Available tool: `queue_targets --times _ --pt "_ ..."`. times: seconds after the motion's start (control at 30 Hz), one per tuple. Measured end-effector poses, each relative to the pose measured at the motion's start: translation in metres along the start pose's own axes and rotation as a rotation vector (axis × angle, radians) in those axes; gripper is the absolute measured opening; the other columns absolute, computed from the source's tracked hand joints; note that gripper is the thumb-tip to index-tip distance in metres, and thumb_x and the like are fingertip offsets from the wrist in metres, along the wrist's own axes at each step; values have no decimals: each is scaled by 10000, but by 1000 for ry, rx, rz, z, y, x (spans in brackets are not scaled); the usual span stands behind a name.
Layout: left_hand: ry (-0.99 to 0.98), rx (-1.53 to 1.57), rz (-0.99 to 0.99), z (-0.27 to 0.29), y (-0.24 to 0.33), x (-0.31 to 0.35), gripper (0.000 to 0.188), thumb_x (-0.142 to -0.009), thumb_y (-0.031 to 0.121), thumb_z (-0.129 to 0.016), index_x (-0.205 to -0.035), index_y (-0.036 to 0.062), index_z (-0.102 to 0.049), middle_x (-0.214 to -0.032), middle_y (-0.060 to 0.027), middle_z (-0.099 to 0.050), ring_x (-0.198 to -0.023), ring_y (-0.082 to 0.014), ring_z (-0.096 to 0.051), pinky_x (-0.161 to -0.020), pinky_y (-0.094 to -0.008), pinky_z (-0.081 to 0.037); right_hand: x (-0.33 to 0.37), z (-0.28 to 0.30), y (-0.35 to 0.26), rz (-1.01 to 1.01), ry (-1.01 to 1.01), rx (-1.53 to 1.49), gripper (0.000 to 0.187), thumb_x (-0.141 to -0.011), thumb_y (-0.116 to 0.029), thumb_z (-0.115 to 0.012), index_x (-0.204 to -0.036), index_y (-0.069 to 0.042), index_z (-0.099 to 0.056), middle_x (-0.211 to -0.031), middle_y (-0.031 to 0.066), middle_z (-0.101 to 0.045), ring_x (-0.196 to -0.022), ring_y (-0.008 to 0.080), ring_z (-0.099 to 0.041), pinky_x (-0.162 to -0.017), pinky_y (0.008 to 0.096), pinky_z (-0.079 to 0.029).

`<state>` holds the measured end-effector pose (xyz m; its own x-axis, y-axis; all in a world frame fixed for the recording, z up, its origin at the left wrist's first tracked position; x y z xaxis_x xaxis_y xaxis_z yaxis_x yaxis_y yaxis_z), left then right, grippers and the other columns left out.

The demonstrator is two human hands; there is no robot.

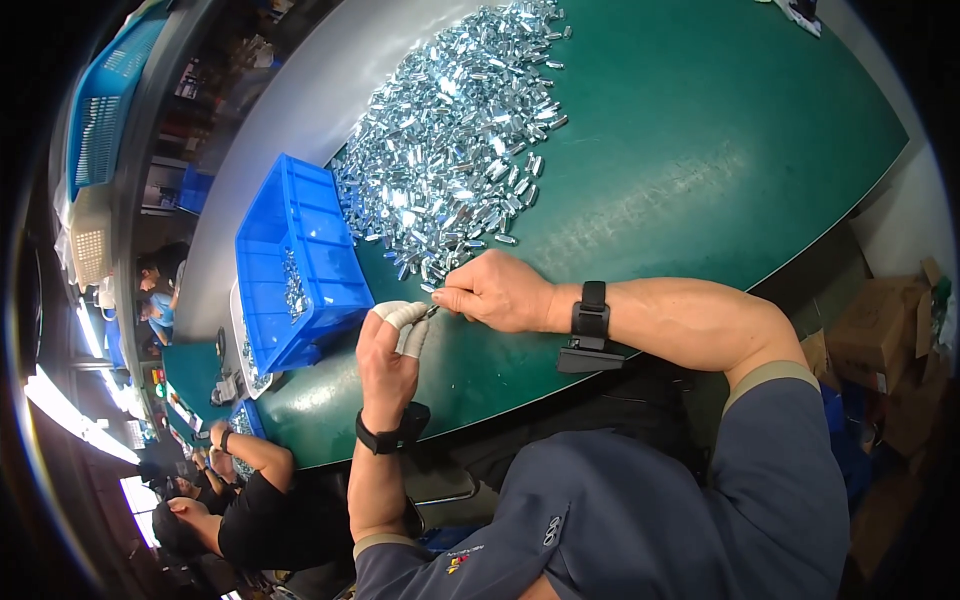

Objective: The person picks up a metal component and a thin rod, inserts the rod into the component, and places the assembly into a blue bin, repeating this process several times.

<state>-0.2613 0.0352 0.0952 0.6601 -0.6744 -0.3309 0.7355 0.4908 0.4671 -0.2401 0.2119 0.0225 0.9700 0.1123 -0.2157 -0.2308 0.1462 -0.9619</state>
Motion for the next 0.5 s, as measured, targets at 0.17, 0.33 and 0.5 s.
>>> queue_targets --times 0.17,0.33,0.5 --pt "98 -240 -76 45 4 -6 240 -848 -12 -775 -1079 44 -740 -1022 -120 -693 -958 -309 -663 -847 -395 -536 0 9 1 -17 128 -116 409 -1029 -337 -618 -767 -36 -706 -618 77 -655 -570 176 -640 -569 339 -488" --pt "296 -469 -29 111 -20 -14 250 -864 -26 -756 -1102 45 -736 -1058 -126 -710 -1011 -331 -669 -898 -410 -529 -2 19 9 -122 225 -207 414 -1032 -335 -616 -770 -26 -699 -626 61 -659 -577 132 -640 -561 316 -486" --pt "171 -358 70 75 -43 -20 291 -861 51 -781 -1146 61 -721 -1102 -138 -709 -1048 -328 -668 -914 -414 -527 0 18 12 -143 222 -192 408 -1028 -334 -620 -779 -19 -694 -642 69 -665 -577 127 -634 -563 318 -484"
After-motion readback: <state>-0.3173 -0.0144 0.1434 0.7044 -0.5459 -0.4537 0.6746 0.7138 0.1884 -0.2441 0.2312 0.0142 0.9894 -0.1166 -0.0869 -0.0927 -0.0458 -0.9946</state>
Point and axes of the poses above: each hand's wrist, its own x-axis away from the middle knuckle, its own z-axis out of the back of the hand, y = z × x, the point moved 5 cm from there along -x, towards the middle knuckle
